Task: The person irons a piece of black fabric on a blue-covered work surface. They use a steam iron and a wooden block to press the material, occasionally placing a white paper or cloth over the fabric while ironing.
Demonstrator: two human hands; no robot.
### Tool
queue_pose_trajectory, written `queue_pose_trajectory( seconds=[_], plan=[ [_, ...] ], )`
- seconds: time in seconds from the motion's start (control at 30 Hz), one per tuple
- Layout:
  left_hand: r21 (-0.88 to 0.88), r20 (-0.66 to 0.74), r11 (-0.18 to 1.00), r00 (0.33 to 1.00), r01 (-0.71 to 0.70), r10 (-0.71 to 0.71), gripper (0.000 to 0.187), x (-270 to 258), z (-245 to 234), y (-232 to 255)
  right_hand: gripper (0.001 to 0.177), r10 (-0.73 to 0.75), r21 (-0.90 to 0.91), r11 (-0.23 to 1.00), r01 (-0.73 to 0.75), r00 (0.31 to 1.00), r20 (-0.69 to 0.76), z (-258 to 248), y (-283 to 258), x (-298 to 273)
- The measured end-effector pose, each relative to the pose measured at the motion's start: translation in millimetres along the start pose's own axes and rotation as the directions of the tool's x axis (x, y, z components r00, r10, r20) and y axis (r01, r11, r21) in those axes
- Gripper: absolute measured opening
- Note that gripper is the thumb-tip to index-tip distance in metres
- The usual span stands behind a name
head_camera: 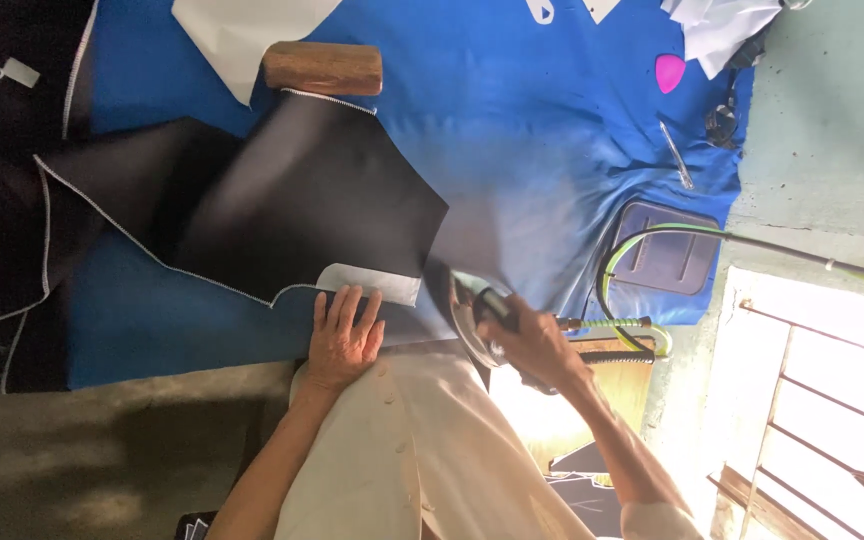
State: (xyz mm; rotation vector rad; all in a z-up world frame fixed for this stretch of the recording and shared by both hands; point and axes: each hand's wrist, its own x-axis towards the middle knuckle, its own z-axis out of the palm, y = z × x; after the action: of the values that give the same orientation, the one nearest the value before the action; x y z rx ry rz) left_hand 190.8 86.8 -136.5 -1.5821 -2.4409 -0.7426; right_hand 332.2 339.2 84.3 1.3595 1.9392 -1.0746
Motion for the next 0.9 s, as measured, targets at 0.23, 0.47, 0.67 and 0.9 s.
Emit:
queue_pose_trajectory(
  seconds=[0.23, 0.47, 0.67, 0.9],
  plan=[
    [0.052, -0.024, 0.998, 0.999, -0.022, 0.023, 0.049, 3, -3, 0, 0.069, -0.096, -0.103, 0.988, 0.114, 0.982, 0.16, 15, -10, -6],
    [0.027, -0.06, 1.0, 0.998, -0.013, 0.015, 0.047, 12, -11, 6, 0.069, -0.209, -0.187, 0.945, 0.267, 0.937, 0.279, 25, -25, 4],
    [-0.024, -0.055, 1.0, 0.998, 0.007, -0.008, 0.045, 12, -14, 2, 0.072, -0.188, -0.24, 0.931, 0.274, 0.926, 0.328, 16, -41, 5],
    [0.128, -0.083, 0.989, 0.995, 0.071, -0.061, 0.038, 14, -43, -42, 0.075, -0.203, -0.214, 0.934, 0.288, 0.916, 0.346, 13, -41, 5]
  ],
)
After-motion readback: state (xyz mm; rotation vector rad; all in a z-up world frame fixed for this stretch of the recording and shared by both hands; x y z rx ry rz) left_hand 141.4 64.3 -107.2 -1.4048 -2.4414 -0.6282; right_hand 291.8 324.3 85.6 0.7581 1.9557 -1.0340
